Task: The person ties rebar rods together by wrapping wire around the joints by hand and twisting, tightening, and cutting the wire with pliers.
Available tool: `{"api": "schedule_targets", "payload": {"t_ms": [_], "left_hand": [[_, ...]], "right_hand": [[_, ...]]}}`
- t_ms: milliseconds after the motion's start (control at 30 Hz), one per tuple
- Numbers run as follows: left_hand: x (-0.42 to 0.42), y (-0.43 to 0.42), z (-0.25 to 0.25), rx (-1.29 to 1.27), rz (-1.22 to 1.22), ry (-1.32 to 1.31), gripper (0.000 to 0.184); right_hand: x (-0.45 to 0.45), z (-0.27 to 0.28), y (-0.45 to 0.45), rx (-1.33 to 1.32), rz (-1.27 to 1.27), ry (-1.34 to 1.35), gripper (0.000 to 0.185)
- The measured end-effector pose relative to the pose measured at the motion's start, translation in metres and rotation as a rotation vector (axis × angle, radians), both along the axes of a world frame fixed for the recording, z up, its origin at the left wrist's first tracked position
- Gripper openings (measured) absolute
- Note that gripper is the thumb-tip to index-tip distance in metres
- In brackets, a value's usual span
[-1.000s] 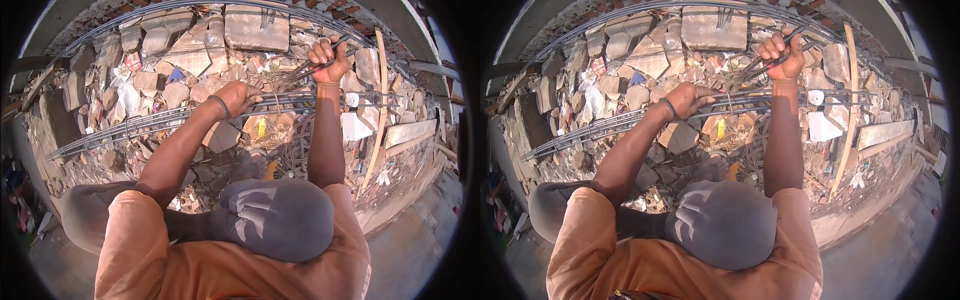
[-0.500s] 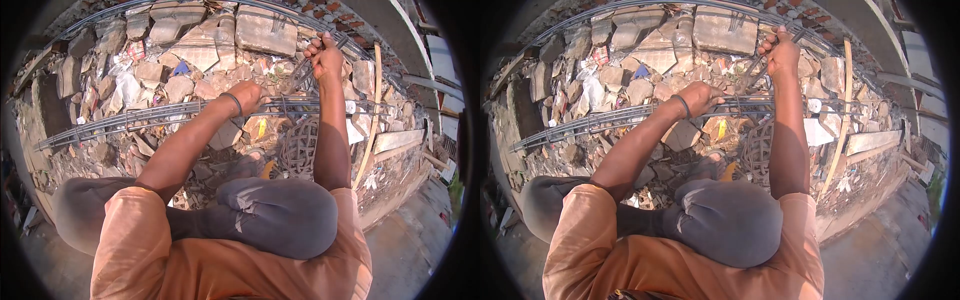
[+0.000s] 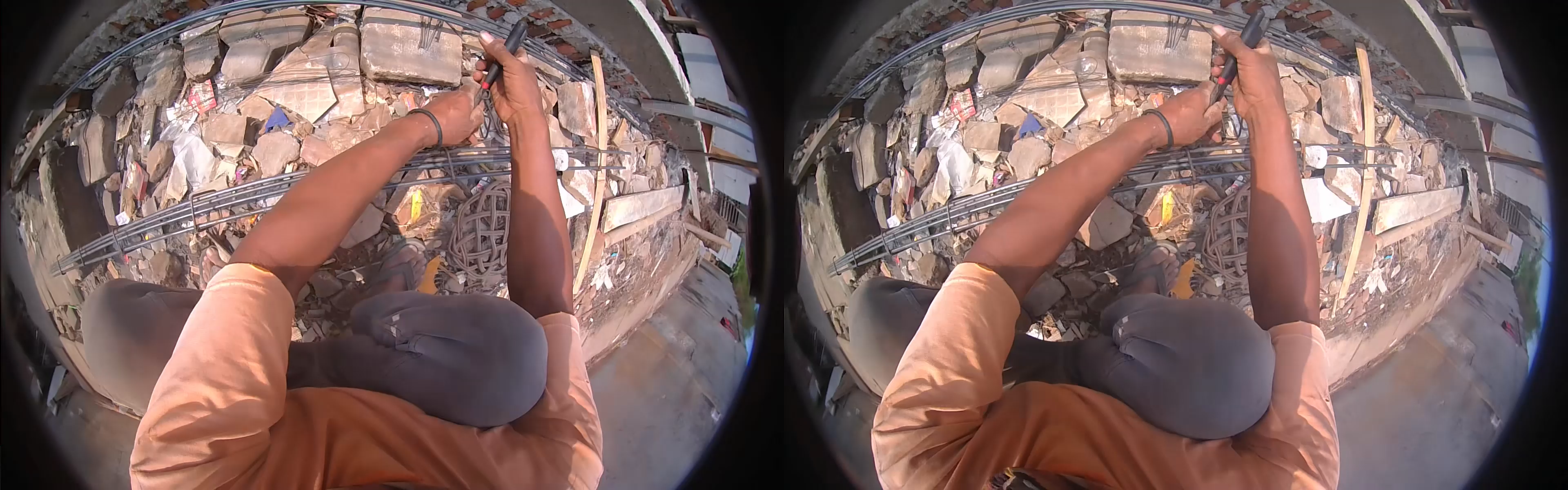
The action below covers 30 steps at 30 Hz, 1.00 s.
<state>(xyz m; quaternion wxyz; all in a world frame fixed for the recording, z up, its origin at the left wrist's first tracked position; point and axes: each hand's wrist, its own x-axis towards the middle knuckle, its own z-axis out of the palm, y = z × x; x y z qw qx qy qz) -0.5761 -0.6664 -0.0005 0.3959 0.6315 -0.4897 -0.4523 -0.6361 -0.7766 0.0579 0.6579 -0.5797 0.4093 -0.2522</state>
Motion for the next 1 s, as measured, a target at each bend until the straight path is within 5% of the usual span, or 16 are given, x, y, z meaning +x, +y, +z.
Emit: {"api": "schedule_targets", "payload": {"t_ms": [100, 133, 267, 467, 1000], "left_hand": [[0.009, 0.009, 0.014, 0.093, -0.063, 0.477, 0.026], [0.01, 0.006, 0.01, 0.078, -0.108, 0.542, 0.027], [0.023, 0.007, -0.005, 0.065, -0.167, 0.801, 0.03], [0.032, 0.017, -0.018, 0.159, -0.147, 0.847, 0.044], [0.021, 0.01, 0.04, -0.084, -0.222, -0.118, 0.058]], "right_hand": [[-0.007, -0.012, -0.016, 0.534, 0.179, -0.525, 0.037], [-0.006, -0.027, -0.027, 0.502, 0.409, -0.663, 0.043], [0.006, -0.048, -0.038, 0.779, 0.646, -0.928, 0.036], [-0.004, -0.044, -0.031, 0.684, 0.357, -0.689, 0.025], [-0.007, 0.02, 0.041, -0.041, -0.34, -0.272, 0.018]]}}
